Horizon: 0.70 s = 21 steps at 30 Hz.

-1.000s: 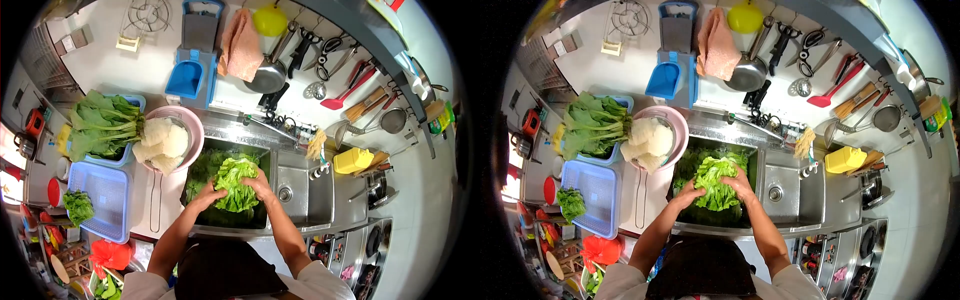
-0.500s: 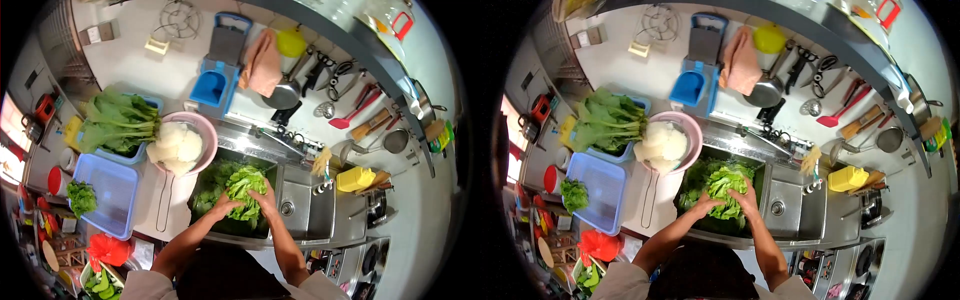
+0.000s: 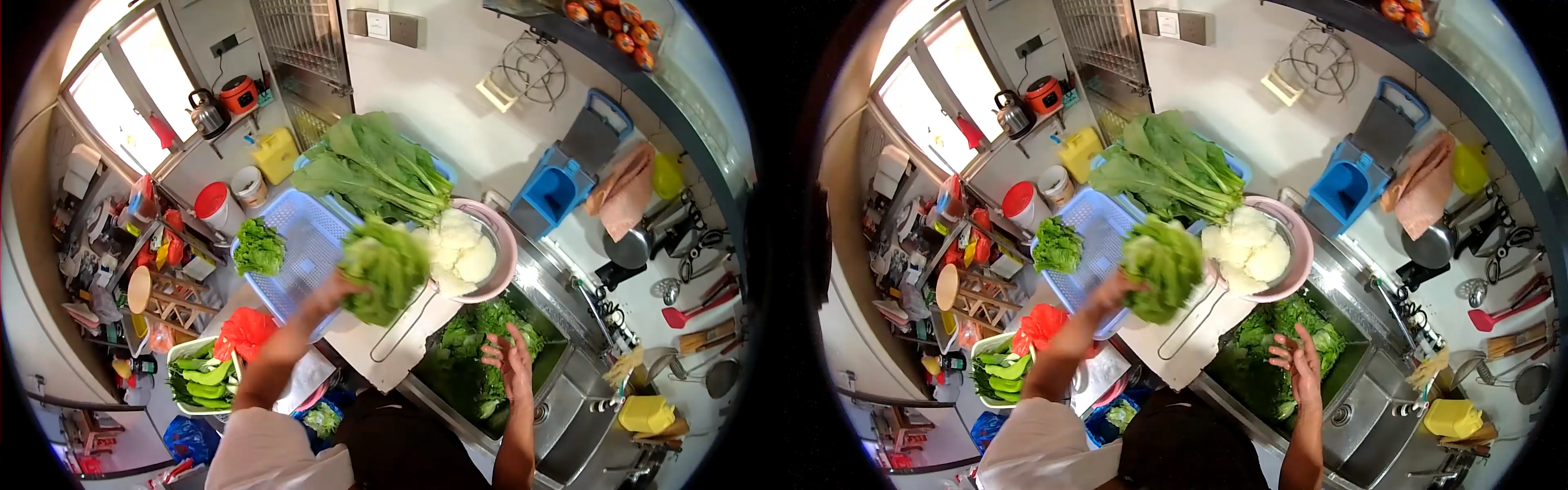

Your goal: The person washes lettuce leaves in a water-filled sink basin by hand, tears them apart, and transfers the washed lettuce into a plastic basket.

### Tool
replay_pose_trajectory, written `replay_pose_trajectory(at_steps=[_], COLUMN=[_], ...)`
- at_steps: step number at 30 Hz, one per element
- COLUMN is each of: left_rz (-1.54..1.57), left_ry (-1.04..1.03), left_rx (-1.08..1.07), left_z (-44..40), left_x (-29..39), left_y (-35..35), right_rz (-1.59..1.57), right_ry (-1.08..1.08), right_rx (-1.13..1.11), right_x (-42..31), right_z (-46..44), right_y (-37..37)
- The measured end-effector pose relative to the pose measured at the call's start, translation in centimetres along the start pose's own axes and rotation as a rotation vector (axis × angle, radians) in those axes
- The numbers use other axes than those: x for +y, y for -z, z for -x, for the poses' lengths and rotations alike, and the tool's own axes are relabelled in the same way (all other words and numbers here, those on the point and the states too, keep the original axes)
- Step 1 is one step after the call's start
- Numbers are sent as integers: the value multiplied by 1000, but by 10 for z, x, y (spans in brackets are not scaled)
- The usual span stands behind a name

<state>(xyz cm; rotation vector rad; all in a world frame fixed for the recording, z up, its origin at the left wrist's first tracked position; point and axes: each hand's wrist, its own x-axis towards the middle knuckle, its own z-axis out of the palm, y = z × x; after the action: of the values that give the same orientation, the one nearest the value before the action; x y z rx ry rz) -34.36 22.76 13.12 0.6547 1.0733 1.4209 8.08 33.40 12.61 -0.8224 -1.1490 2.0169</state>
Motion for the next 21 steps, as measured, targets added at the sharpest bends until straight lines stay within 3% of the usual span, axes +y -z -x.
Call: replay_pose_trajectory(at_steps=[1,3,4,6,7,12,18,21], left_rz=[-167,-594,-787,-892,-802,-1652,-2180,-2325], left_ry=[-52,-64,50,260,352,636,890,549], left_rx=[82,204,199,204,213,-73,-219,-214], left_z=[12,8,15,10,-3,-73,-131,-132], left_x=[39,60,101,145,142,144,122,105], left_y=[14,109,99,121,159,235,246,253], right_rz=[13,64,90,133,156,330,402,450], right_ry=[-17,-79,-110,-164,-190,-308,-295,-299], right_rx=[14,66,91,148,179,285,367,388], right_x=[6,16,21,36,43,69,75,81], right_z=[1,3,3,5,6,9,37,50], right_y=[0,4,5,11,13,20,19,27])
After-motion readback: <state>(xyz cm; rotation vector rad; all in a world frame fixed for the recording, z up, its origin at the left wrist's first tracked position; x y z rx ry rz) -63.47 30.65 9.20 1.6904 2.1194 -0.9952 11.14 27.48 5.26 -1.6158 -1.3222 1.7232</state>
